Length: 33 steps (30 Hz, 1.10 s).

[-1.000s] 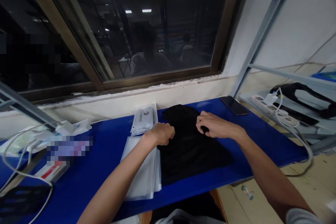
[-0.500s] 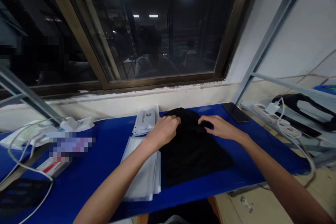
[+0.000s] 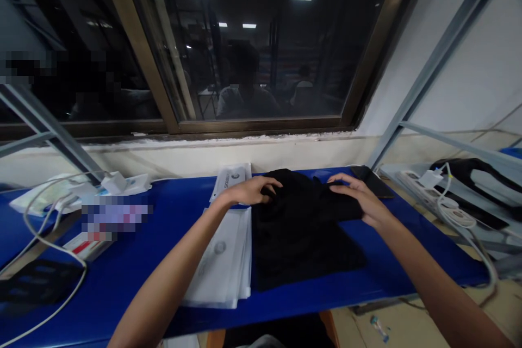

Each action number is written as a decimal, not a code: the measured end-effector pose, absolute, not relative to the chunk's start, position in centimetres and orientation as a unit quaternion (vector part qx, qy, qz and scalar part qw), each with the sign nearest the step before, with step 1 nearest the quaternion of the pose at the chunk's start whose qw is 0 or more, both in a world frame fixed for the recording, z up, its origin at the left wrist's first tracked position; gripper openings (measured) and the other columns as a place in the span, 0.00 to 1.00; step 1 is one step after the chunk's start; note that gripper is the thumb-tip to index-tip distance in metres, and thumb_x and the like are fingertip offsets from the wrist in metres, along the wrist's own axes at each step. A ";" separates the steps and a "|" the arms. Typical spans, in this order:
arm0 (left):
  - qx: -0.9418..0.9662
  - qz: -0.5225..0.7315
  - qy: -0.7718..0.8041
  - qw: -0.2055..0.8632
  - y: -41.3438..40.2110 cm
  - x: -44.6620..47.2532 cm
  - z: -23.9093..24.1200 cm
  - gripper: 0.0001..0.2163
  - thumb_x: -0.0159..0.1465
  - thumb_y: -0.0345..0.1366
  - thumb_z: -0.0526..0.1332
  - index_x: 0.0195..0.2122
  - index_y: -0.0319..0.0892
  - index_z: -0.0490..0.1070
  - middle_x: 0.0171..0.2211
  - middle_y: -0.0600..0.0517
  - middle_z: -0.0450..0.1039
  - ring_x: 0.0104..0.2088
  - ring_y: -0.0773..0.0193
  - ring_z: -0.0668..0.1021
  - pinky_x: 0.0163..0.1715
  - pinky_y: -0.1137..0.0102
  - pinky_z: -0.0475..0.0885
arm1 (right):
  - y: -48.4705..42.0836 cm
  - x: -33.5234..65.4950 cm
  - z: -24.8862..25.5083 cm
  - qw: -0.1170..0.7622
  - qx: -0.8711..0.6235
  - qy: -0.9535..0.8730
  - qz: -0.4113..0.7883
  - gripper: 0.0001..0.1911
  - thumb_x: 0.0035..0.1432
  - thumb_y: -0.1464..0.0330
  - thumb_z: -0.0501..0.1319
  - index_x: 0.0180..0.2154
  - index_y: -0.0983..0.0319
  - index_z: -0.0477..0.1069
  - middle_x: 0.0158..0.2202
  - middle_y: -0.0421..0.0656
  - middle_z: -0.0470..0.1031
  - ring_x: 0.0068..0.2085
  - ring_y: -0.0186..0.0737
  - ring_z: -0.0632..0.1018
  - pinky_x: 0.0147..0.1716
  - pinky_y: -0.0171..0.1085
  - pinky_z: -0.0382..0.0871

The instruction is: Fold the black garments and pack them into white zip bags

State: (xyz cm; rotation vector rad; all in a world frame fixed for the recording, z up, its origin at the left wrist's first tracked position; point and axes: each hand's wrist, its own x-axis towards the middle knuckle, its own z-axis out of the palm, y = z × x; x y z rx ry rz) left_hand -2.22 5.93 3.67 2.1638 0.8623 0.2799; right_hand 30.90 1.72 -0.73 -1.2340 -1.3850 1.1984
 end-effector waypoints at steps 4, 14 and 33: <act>0.857 0.167 0.335 0.354 5.6 -0.7 2.7 0.14 0.67 0.34 0.60 0.53 0.37 0.75 0.49 0.42 0.78 0.49 0.57 0.80 0.47 0.66 0.73 | 2.5 31.8 -4.2 0.344 -0.528 -0.676 0.380 0.15 0.56 0.55 0.66 0.39 0.59 0.75 0.32 0.41 0.77 0.35 0.43 0.77 0.34 0.38 0.67; 0.942 0.013 0.325 0.078 -0.6 4.0 1.1 0.21 0.61 0.33 0.64 0.55 0.35 0.71 0.51 0.40 0.74 0.55 0.46 0.72 0.54 0.59 0.70 | -4.0 32.4 -2.7 0.378 -0.420 -0.818 0.106 0.04 0.66 0.68 0.60 0.41 0.56 0.74 0.45 0.45 0.79 0.50 0.45 0.78 0.54 0.47 0.70; 0.939 0.091 0.316 -0.102 -11.1 -2.9 -1.6 0.22 0.62 0.17 0.56 0.55 0.38 0.73 0.50 0.42 0.74 0.47 0.52 0.78 0.41 0.61 0.79 | -11.4 35.4 -4.6 0.339 -0.357 -0.862 0.125 0.08 0.62 0.73 0.64 0.41 0.56 0.78 0.39 0.44 0.82 0.43 0.43 0.82 0.44 0.40 0.79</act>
